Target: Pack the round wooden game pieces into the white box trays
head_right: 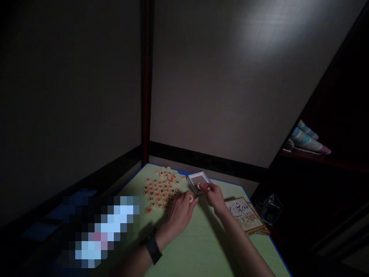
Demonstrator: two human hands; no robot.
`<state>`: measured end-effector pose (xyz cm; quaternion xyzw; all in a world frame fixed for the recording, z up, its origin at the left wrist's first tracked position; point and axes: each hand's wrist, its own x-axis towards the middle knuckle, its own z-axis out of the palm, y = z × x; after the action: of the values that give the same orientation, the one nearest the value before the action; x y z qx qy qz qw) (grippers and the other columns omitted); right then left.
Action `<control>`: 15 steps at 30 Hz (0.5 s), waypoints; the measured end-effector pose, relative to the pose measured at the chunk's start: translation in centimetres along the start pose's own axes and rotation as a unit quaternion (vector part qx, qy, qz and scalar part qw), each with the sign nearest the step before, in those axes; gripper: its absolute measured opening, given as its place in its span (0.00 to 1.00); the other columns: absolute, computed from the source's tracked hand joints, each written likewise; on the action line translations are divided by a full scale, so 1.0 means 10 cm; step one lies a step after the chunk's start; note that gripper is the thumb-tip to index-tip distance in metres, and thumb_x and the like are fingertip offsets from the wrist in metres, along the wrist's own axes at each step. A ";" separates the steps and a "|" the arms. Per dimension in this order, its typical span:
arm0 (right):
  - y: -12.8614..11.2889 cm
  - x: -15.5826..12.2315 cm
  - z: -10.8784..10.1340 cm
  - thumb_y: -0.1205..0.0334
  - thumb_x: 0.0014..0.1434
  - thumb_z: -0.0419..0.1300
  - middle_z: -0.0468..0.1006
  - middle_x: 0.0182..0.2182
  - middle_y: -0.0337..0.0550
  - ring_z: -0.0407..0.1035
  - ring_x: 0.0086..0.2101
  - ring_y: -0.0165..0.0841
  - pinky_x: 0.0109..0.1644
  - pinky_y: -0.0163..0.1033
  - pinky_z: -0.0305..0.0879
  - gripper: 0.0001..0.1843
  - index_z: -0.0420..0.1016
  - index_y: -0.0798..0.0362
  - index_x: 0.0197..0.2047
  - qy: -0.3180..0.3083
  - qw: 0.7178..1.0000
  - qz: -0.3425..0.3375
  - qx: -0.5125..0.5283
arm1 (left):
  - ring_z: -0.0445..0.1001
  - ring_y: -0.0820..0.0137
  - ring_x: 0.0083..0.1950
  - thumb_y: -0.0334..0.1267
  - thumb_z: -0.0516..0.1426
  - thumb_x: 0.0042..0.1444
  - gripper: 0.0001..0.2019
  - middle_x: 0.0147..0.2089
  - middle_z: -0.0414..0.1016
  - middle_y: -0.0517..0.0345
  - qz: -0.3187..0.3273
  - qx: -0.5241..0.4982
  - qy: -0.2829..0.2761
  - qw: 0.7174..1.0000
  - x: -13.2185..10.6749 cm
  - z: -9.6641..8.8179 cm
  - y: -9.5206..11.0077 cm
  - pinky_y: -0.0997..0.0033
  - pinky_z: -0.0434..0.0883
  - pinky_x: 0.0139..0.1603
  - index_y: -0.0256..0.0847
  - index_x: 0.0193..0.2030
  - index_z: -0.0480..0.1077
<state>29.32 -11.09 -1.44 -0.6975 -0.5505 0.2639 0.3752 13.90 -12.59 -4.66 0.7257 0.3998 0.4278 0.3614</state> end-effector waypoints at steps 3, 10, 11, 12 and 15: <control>-0.24 0.38 0.16 0.56 0.55 0.59 0.68 0.16 0.37 0.61 0.20 0.29 0.25 0.33 0.53 0.12 0.75 0.55 0.26 -0.034 0.993 -0.044 -0.103 | 0.76 0.52 0.41 0.45 0.52 0.63 0.14 0.35 0.78 0.39 0.064 0.157 -0.081 0.982 -0.11 0.05 0.04 0.54 0.66 0.48 0.38 0.41 0.74; -0.45 0.87 0.73 0.69 0.45 0.64 0.77 0.19 0.41 0.72 0.28 0.35 0.33 0.34 0.60 0.06 0.78 0.55 0.19 -0.138 0.958 -0.087 -0.238 | 0.77 0.49 0.36 0.40 0.51 0.60 0.16 0.33 0.79 0.34 0.154 0.281 -0.195 0.927 -0.18 0.11 0.06 0.53 0.69 0.39 0.32 0.38 0.78; -0.45 0.90 0.76 0.70 0.46 0.64 0.77 0.19 0.40 0.71 0.27 0.34 0.32 0.34 0.61 0.06 0.78 0.54 0.19 -0.153 0.952 -0.094 -0.247 | 0.77 0.50 0.35 0.40 0.51 0.59 0.16 0.33 0.79 0.34 0.154 0.284 -0.195 0.926 -0.17 0.11 0.06 0.53 0.69 0.38 0.32 0.37 0.78; -0.44 0.92 0.77 0.70 0.46 0.64 0.77 0.19 0.39 0.71 0.26 0.33 0.31 0.34 0.61 0.06 0.79 0.54 0.19 -0.167 0.947 -0.102 -0.255 | 0.77 0.51 0.35 0.40 0.52 0.59 0.16 0.32 0.79 0.35 0.154 0.286 -0.195 0.926 -0.16 0.11 0.06 0.54 0.69 0.38 0.33 0.37 0.79; -0.43 0.96 0.78 0.70 0.46 0.65 0.76 0.18 0.35 0.68 0.23 0.29 0.29 0.32 0.60 0.06 0.79 0.53 0.20 -0.199 0.931 -0.128 -0.277 | 0.77 0.51 0.35 0.41 0.52 0.58 0.16 0.31 0.79 0.36 0.159 0.294 -0.205 0.920 -0.15 0.13 0.02 0.54 0.69 0.38 0.34 0.35 0.80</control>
<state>23.23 0.49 -2.00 -0.6307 -0.7495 0.1841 0.0806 14.71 -14.24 -5.46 0.9251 0.3040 0.1846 0.1329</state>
